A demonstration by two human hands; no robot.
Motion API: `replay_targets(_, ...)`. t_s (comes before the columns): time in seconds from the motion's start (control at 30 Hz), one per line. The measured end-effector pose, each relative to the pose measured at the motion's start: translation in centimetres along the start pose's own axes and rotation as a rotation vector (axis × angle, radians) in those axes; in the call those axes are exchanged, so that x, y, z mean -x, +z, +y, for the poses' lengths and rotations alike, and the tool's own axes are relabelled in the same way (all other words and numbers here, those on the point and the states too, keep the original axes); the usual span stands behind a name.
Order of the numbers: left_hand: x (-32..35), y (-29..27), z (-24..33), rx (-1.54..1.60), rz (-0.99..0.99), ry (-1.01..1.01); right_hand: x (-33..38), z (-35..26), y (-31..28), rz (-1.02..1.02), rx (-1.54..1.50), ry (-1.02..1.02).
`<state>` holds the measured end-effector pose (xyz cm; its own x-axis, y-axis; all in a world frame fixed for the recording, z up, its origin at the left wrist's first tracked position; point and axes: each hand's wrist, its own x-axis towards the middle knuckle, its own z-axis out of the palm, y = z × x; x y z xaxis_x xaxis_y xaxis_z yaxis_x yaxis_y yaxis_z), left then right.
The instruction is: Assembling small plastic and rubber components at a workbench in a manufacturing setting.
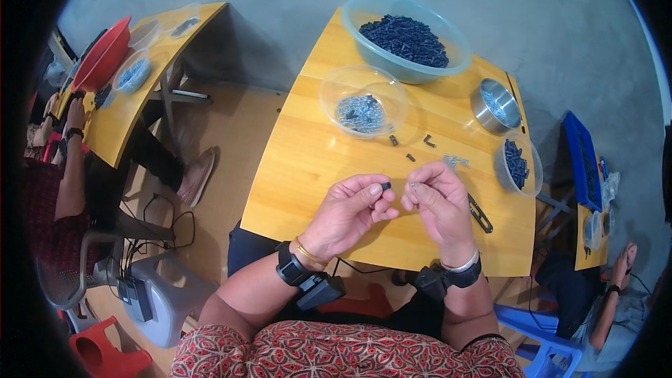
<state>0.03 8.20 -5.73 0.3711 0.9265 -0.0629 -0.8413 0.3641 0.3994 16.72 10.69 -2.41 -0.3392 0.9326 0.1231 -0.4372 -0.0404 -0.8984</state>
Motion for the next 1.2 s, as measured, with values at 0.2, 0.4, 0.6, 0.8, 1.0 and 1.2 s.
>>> replay_targets(0.2, 0.1, -0.6, -0.4, 0.004, -0.03, -0.03, 0.3, 0.4, 0.5, -0.001, 0.175, -0.002)
replay_targets(0.4, 0.0, -0.4, -0.6, 0.004, -0.031, -0.034, 0.3, 0.6, 0.4, -0.011, 0.172, -0.084)
replay_targets(0.6, -0.1, -0.1, -0.6, -0.109, 0.0, 0.015, 0.2, 1.0, 0.4, -0.007, 0.273, -0.058)
replay_targets(0.8, -0.2, 0.2, -0.5, -0.235, 0.069, 0.081, 0.4, 0.4, 0.5, -0.001, 0.51, -0.146)
replay_targets(1.0, 0.5, -0.1, -1.6, -0.186, 0.027, 0.1, 0.6, -0.7, 2.1, -0.04, 0.942, -0.422)
replay_targets(1.2, 0.7, 0.3, -1.4, -0.131, 0.019, 0.068, 0.8, -0.6, 1.9, -0.08, 0.783, -0.329)
